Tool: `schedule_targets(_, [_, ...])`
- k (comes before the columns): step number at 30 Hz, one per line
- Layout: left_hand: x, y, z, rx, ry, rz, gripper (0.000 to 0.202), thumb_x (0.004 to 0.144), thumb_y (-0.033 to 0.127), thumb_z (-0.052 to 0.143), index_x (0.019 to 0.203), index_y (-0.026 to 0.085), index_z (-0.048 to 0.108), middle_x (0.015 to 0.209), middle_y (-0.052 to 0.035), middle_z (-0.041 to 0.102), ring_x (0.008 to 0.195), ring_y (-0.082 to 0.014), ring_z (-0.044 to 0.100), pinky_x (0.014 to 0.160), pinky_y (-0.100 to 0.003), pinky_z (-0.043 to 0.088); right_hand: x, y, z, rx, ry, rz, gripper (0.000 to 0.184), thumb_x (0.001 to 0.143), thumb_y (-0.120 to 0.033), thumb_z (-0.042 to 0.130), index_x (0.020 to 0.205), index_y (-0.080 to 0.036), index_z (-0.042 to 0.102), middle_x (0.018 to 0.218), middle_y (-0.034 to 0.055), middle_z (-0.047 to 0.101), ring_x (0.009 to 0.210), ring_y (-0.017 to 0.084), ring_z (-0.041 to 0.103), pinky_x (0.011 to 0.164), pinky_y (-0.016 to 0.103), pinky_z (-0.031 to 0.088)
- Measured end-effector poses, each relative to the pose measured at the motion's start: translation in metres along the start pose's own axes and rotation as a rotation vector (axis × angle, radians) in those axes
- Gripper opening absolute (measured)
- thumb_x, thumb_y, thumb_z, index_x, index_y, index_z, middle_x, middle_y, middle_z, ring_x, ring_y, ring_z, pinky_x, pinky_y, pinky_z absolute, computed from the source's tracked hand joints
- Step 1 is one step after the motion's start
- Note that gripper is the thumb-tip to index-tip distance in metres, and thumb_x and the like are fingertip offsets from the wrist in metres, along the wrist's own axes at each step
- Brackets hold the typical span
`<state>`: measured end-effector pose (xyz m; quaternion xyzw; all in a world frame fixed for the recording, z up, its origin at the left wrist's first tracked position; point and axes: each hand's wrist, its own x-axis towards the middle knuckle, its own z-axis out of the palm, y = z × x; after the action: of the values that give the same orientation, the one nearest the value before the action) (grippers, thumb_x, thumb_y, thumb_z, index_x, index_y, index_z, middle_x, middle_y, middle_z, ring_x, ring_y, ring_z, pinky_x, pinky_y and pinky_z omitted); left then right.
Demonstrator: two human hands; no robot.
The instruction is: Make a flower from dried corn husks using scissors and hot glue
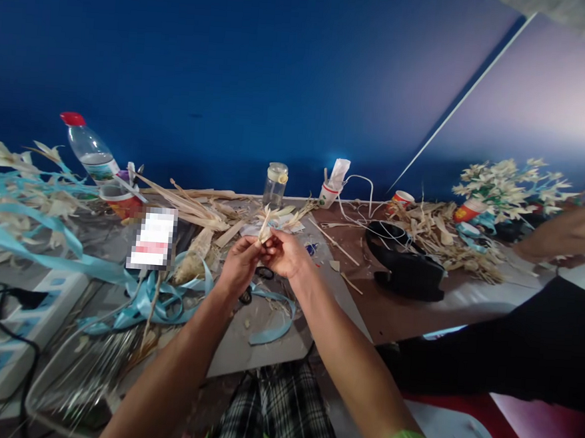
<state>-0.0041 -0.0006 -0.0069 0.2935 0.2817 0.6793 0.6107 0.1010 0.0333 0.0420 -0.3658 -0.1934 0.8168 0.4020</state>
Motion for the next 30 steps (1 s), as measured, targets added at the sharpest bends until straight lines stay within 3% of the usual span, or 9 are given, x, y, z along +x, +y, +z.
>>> schedule_targets(4, [-0.001,0.003,-0.001,-0.021,-0.024,-0.049,0.027,0.058,0.030,0.082,0.067,0.015,0.062,0.062,-0.0003,0.062,0.060,-0.0110,0.058,0.059,-0.024,0.044,-0.003,0.001,-0.002,-0.034,-0.030,0.002,0.030,0.084,-0.028,0.054,0.058,-0.016,0.048,0.045,-0.0047,0.047,0.039,0.006,0.038,0.041,0.019,0.030])
schedule_targets(6, [-0.001,0.005,-0.002,-0.025,-0.019,-0.058,0.025,0.059,0.027,0.082,0.067,0.014,0.061,0.061,0.0003,0.060,0.058,-0.0094,0.056,0.059,-0.023,0.043,-0.006,0.000,-0.004,-0.099,-0.018,-0.076,0.027,0.081,-0.033,0.059,0.062,-0.016,0.051,0.051,-0.0046,0.049,0.040,0.005,0.038,0.041,0.019,0.030])
schedule_targets(9, [0.000,0.005,-0.002,-0.035,0.006,-0.072,0.023,0.060,0.021,0.080,0.066,0.014,0.060,0.058,0.0016,0.057,0.055,-0.0064,0.052,0.057,-0.020,0.040,-0.014,-0.005,-0.006,-0.244,0.130,-0.382,0.025,0.073,-0.040,0.066,0.077,-0.017,0.057,0.064,-0.0040,0.053,0.047,0.006,0.042,0.044,0.020,0.031])
schedule_targets(12, [0.001,0.003,-0.004,-0.040,-0.009,-0.073,0.021,0.060,0.021,0.080,0.066,0.015,0.060,0.058,0.0022,0.057,0.050,-0.0049,0.046,0.054,-0.020,0.038,-0.022,-0.013,-0.007,-0.476,0.297,-0.765,0.037,0.070,-0.043,0.068,0.097,-0.020,0.060,0.086,0.0004,0.059,0.064,0.009,0.052,0.056,0.022,0.042])
schedule_targets(16, [0.001,0.000,-0.007,-0.028,-0.063,-0.079,0.016,0.065,0.021,0.077,0.069,0.015,0.062,0.060,0.0020,0.058,0.047,-0.0033,0.041,0.055,-0.020,0.037,-0.026,-0.027,-0.001,-1.005,0.264,-1.023,0.032,0.072,-0.039,0.067,0.097,-0.020,0.068,0.111,0.0078,0.059,0.100,0.021,0.055,0.086,0.034,0.045])
schedule_targets(20, [0.000,0.000,-0.007,-0.012,-0.092,-0.096,0.017,0.064,0.022,0.078,0.068,0.016,0.062,0.060,0.0015,0.059,0.049,-0.0041,0.041,0.054,-0.021,0.035,-0.023,-0.042,0.008,-1.399,0.161,-0.969,0.011,0.072,-0.028,0.069,0.076,-0.018,0.071,0.100,0.0085,0.064,0.108,0.024,0.055,0.102,0.040,0.033])
schedule_targets(24, [-0.002,0.001,-0.004,0.025,-0.126,-0.121,0.020,0.062,0.024,0.079,0.067,0.016,0.062,0.058,0.0012,0.058,0.050,-0.0055,0.041,0.054,-0.021,0.032,-0.021,-0.057,0.010,-1.456,0.073,-0.939,0.009,0.068,-0.023,0.069,0.062,-0.017,0.066,0.097,0.0054,0.066,0.102,0.021,0.057,0.097,0.036,0.036])
schedule_targets(27, [-0.004,0.002,-0.003,0.072,-0.163,-0.119,0.020,0.063,0.026,0.079,0.068,0.016,0.063,0.059,0.0008,0.059,0.054,-0.0069,0.044,0.053,-0.021,0.030,-0.021,-0.068,0.008,-1.339,-0.139,-0.631,0.015,0.070,-0.027,0.066,0.061,-0.015,0.063,0.074,0.0011,0.066,0.077,0.015,0.060,0.078,0.029,0.044])
schedule_targets(30, [-0.006,0.003,-0.004,0.134,-0.203,-0.102,0.019,0.065,0.029,0.079,0.069,0.017,0.064,0.060,0.0002,0.059,0.058,-0.0082,0.047,0.055,-0.021,0.031,-0.019,-0.073,0.005,-1.119,-0.238,-0.254,0.016,0.071,-0.027,0.065,0.064,-0.013,0.064,0.060,0.0015,0.064,0.059,0.013,0.058,0.061,0.025,0.044])
